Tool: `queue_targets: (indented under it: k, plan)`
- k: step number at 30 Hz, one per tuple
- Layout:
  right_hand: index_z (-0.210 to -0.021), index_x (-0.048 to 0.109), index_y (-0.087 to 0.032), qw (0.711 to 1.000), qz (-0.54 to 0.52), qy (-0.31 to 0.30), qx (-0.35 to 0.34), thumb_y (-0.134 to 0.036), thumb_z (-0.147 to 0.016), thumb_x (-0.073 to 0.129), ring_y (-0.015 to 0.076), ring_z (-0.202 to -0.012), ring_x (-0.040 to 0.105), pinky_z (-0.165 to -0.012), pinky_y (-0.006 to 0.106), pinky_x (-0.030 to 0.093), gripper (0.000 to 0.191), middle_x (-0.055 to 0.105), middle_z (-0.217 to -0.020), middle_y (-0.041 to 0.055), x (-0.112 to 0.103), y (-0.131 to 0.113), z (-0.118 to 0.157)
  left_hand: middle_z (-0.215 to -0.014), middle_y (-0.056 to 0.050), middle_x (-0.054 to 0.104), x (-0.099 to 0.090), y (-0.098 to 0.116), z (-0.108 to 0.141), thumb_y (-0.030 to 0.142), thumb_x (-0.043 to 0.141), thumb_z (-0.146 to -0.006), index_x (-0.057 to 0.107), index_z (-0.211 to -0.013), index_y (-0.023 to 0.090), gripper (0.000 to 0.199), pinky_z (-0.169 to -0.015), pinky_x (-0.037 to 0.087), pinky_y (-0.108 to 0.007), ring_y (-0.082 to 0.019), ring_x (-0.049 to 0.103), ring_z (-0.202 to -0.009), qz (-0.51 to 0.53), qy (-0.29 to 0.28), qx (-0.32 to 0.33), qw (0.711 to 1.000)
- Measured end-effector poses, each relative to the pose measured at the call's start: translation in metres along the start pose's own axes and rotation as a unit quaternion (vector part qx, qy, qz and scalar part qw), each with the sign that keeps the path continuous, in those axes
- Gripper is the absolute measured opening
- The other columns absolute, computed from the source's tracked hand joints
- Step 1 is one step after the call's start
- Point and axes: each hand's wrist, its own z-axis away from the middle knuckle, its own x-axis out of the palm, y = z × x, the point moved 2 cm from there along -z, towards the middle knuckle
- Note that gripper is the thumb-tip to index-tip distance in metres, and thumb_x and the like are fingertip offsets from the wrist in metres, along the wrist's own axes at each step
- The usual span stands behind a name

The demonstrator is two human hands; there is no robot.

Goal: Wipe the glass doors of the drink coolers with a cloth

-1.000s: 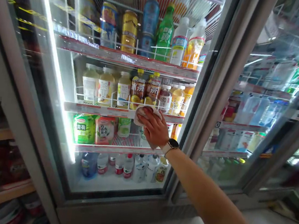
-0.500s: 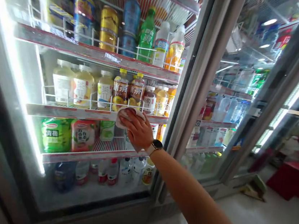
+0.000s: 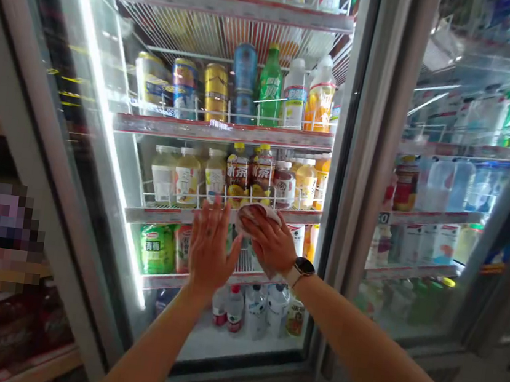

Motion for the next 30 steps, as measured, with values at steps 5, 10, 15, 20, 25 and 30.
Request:
queue_targets:
  k: [5,10,15,20,25,30]
  plan:
    - [-0.153,0.035,-0.022,0.999,0.005,0.0,0.033,-0.029,-0.099,0.041,0.022,-0.142,0.039,-0.123,0.045,0.013,0.055,0.042,-0.155,0.0074,0.004,-0.008,0.008,-0.158,-0.013,0.032,0.03,-0.019,0.011,0.038,0.044,-0.099,0.013,-0.157,0.015,0.07,-0.125,0.011,-0.044,-0.025,0.012,-0.152,-0.103,0.019,0.084,0.991]
    - [-0.157,0.024,-0.022,0.997,-0.004,-0.009,0.081,-0.032,-0.1,0.038,0.0237,-0.145,0.034,-0.122,0.047,0.013,0.059,0.039,-0.157,0.009,0.013,-0.021,0.025,-0.159,-0.013,0.03,0.032,-0.023,0.016,0.04,0.037,-0.1,0.015,-0.157,0.013,0.067,-0.124,0.012,-0.044,-0.025,0.01,-0.152,-0.123,0.014,0.084,0.989]
    - [-0.158,0.02,-0.021,0.997,-0.009,-0.009,0.082,-0.029,-0.1,0.04,0.0218,-0.141,0.041,-0.122,0.045,0.012,0.062,0.048,-0.151,0.01,0.015,-0.038,0.052,-0.159,-0.013,0.03,0.031,-0.021,0.016,0.04,0.037,-0.1,0.014,-0.157,0.012,0.067,-0.124,0.01,-0.043,-0.024,0.008,-0.152,-0.122,0.012,0.084,0.989]
    - [-0.157,0.026,-0.023,0.998,0.016,-0.012,0.067,-0.027,-0.1,0.041,0.0224,-0.145,0.035,-0.123,0.047,0.008,0.059,0.044,-0.154,0.0072,0.002,-0.02,0.006,-0.158,-0.013,0.031,0.033,-0.022,0.017,0.039,0.037,-0.1,0.015,-0.157,0.012,0.067,-0.124,0.011,-0.045,-0.025,0.009,-0.152,-0.116,0.02,0.083,0.99]
    - [-0.157,0.025,-0.017,0.997,0.024,0.035,0.07,-0.027,-0.1,0.04,0.0232,-0.147,0.03,-0.123,0.047,0.014,0.059,0.041,-0.156,0.0091,-0.001,-0.004,-0.045,-0.158,-0.014,0.033,0.033,-0.024,0.019,0.042,0.033,-0.1,0.016,-0.157,0.012,0.066,-0.124,0.013,-0.046,-0.026,0.011,-0.152,-0.112,0.013,0.088,0.99]
    - [-0.156,0.026,-0.02,0.997,0.002,0.017,0.073,-0.024,-0.098,0.042,0.0236,-0.145,0.034,-0.122,0.047,0.018,0.06,0.047,-0.152,0.0085,0.017,-0.036,0.01,-0.158,-0.014,0.031,0.033,-0.025,0.021,0.044,0.037,-0.099,0.014,-0.157,0.011,0.07,-0.123,0.014,-0.046,-0.026,0.011,-0.152,-0.104,0.006,0.087,0.991]
